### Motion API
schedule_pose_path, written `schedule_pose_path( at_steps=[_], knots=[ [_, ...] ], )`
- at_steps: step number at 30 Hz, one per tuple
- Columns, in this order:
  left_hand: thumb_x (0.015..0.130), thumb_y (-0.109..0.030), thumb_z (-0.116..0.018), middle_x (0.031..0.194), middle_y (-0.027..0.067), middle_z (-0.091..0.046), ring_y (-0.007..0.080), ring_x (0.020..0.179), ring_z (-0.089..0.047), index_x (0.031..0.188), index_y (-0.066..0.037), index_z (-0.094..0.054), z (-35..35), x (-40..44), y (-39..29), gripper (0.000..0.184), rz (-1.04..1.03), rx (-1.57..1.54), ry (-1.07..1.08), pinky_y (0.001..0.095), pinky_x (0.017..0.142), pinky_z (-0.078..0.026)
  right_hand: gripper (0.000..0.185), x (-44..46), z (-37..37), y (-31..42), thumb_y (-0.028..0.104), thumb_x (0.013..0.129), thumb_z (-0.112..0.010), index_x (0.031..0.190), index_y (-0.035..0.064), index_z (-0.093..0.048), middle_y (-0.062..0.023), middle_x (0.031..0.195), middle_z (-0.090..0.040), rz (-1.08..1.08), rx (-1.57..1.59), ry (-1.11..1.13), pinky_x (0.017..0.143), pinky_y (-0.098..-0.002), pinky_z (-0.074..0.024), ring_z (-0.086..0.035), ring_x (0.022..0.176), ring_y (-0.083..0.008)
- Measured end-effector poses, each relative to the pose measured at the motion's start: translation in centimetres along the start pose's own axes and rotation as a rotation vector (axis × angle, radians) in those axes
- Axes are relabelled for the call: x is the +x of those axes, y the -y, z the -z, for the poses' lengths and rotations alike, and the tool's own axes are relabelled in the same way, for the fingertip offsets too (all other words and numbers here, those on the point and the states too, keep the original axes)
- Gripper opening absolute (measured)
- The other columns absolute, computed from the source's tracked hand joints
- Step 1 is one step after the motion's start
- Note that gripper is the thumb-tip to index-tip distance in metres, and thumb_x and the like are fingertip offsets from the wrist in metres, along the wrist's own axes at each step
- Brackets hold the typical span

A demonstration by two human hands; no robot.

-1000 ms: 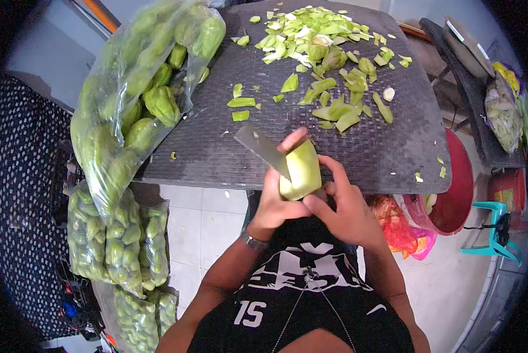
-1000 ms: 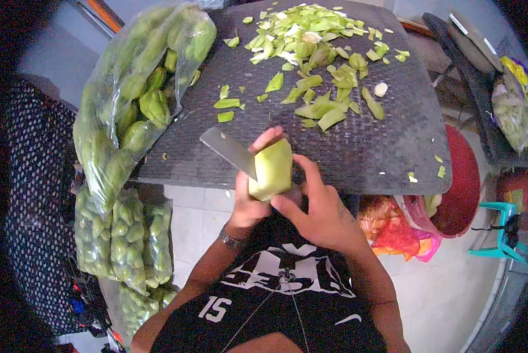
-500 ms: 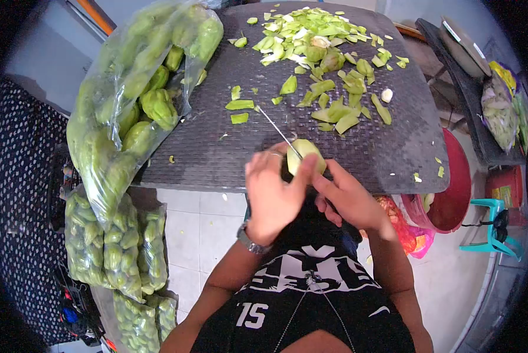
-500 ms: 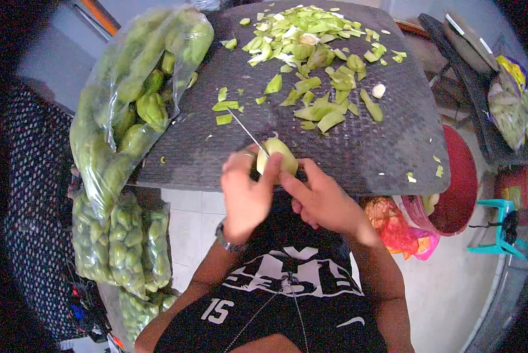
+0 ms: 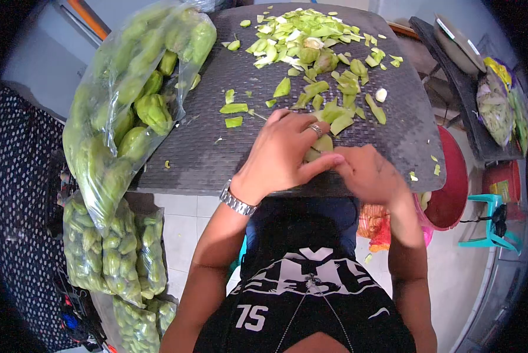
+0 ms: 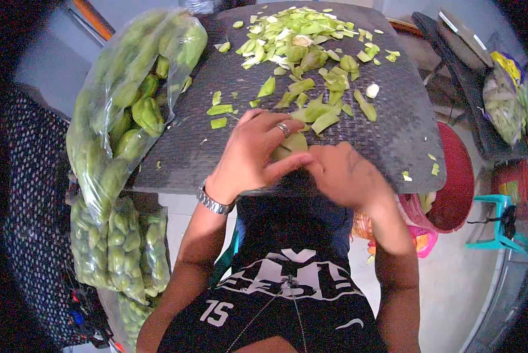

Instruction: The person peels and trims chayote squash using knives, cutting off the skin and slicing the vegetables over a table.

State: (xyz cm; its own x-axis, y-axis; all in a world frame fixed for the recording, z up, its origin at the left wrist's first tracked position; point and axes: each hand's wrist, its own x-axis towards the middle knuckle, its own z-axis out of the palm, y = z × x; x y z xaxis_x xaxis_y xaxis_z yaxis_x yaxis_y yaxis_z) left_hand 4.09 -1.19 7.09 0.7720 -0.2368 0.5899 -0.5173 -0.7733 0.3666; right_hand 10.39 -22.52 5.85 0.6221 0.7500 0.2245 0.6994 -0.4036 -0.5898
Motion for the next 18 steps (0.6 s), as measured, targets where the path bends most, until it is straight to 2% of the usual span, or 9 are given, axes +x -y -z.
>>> schedule_pose_path(
  at_steps=[3,4,5,6,9,11,12,15,18],
  knots=[
    [0.085,-0.041,-0.079,0.104,0.0139,-0.071,0.0336,0.100,-0.067,0.104,-0.004,-0.071,-1.2,0.9,0.4,0.042,0.048,0.100,-0.006,0.0433,0.090,-0.049,0.025,0.8,1.7,-0.9,0.030,0.101,-0.059,0.088,0.0086,-0.065,-0.0167,0.070,-0.062,0.162,-0.250,-0.032,0.059,-0.0537,-0.0490,-0.062,0.064,-0.0444],
    [0.085,-0.041,-0.078,0.104,0.0138,-0.071,0.0339,0.100,-0.067,0.104,-0.004,-0.071,-1.4,1.4,0.7,0.042,0.082,0.137,0.004,0.0435,0.089,-0.049,0.025,0.9,1.7,0.0,0.029,0.101,-0.058,0.088,0.0082,-0.064,-0.0170,0.070,-0.063,0.174,-0.355,-0.116,0.059,-0.0534,-0.0494,-0.062,0.065,-0.0442],
    [0.088,-0.042,-0.076,0.102,0.0151,-0.070,0.0350,0.090,-0.068,0.102,-0.004,-0.071,-2.1,1.6,1.6,0.041,0.034,0.145,-0.057,0.0435,0.077,-0.052,0.025,0.9,1.6,0.7,0.028,0.101,-0.058,0.088,0.0078,-0.064,-0.0173,0.070,-0.063,0.187,-0.462,-0.203,0.059,-0.0530,-0.0499,-0.062,0.065,-0.0440],
    [0.088,-0.041,-0.076,0.100,0.0153,-0.069,0.0355,0.086,-0.068,0.101,-0.004,-0.071,-2.5,1.8,2.0,0.040,0.064,0.117,-0.077,0.0434,0.073,-0.052,0.024,0.9,1.6,1.1,0.027,0.101,-0.058,0.088,0.0075,-0.064,-0.0176,0.070,-0.064,0.200,-0.569,-0.294,0.060,-0.0527,-0.0503,-0.063,0.066,-0.0438],
    [0.088,-0.039,-0.076,0.094,0.0158,-0.068,0.0364,0.073,-0.067,0.098,-0.003,-0.071,-2.7,2.1,2.1,0.038,0.109,0.076,-0.104,0.0429,0.062,-0.051,0.022,0.9,1.7,1.1,0.023,0.102,-0.056,0.091,0.0050,-0.062,-0.0222,0.074,-0.065,0.193,-0.534,-0.248,0.063,-0.0539,-0.0511,-0.065,0.072,-0.0442],
    [0.088,-0.037,-0.077,0.087,0.0161,-0.067,0.0366,0.067,-0.065,0.096,-0.003,-0.071,-1.9,2.5,1.6,0.035,0.049,0.113,-0.079,0.0423,0.057,-0.050,0.020,1.3,2.5,1.1,0.021,0.102,-0.055,0.093,0.0044,-0.061,-0.0233,0.076,-0.066,0.093,-0.289,-0.078,0.064,-0.0546,-0.0513,-0.066,0.075,-0.0439],
    [0.088,-0.036,-0.078,0.084,0.0159,-0.066,0.0369,0.067,-0.065,0.095,-0.003,-0.071,-1.4,2.6,1.6,0.035,0.048,0.110,-0.066,0.0425,0.057,-0.049,0.019,1.3,2.9,1.3,0.020,0.102,-0.054,0.094,0.0042,-0.061,-0.0239,0.077,-0.066,0.040,-0.166,0.007,0.065,-0.0549,-0.0514,-0.067,0.076,-0.0438],
    [0.083,-0.036,-0.081,0.073,0.0150,-0.063,0.0362,0.066,-0.064,0.091,-0.003,-0.071,-0.3,2.5,1.5,0.036,0.045,0.105,-0.063,0.0430,0.060,-0.048,0.016,1.3,2.7,2.3,0.018,0.102,-0.053,0.098,0.0039,-0.060,-0.0224,0.075,-0.065,-0.010,-0.022,0.077,0.065,-0.0557,-0.0511,-0.067,0.076,-0.0440],
    [0.079,-0.039,-0.083,0.074,0.0138,-0.065,0.0351,0.068,-0.064,0.090,-0.003,-0.071,-0.3,1.6,1.5,0.039,0.036,0.186,-0.060,0.0430,0.066,-0.049,0.014,1.5,0.7,0.9,0.017,0.100,-0.054,0.103,0.0043,-0.060,-0.0223,0.076,-0.066,0.095,-0.118,-0.031,0.064,-0.0556,-0.0517,-0.067,0.076,-0.0445]
  ],
)
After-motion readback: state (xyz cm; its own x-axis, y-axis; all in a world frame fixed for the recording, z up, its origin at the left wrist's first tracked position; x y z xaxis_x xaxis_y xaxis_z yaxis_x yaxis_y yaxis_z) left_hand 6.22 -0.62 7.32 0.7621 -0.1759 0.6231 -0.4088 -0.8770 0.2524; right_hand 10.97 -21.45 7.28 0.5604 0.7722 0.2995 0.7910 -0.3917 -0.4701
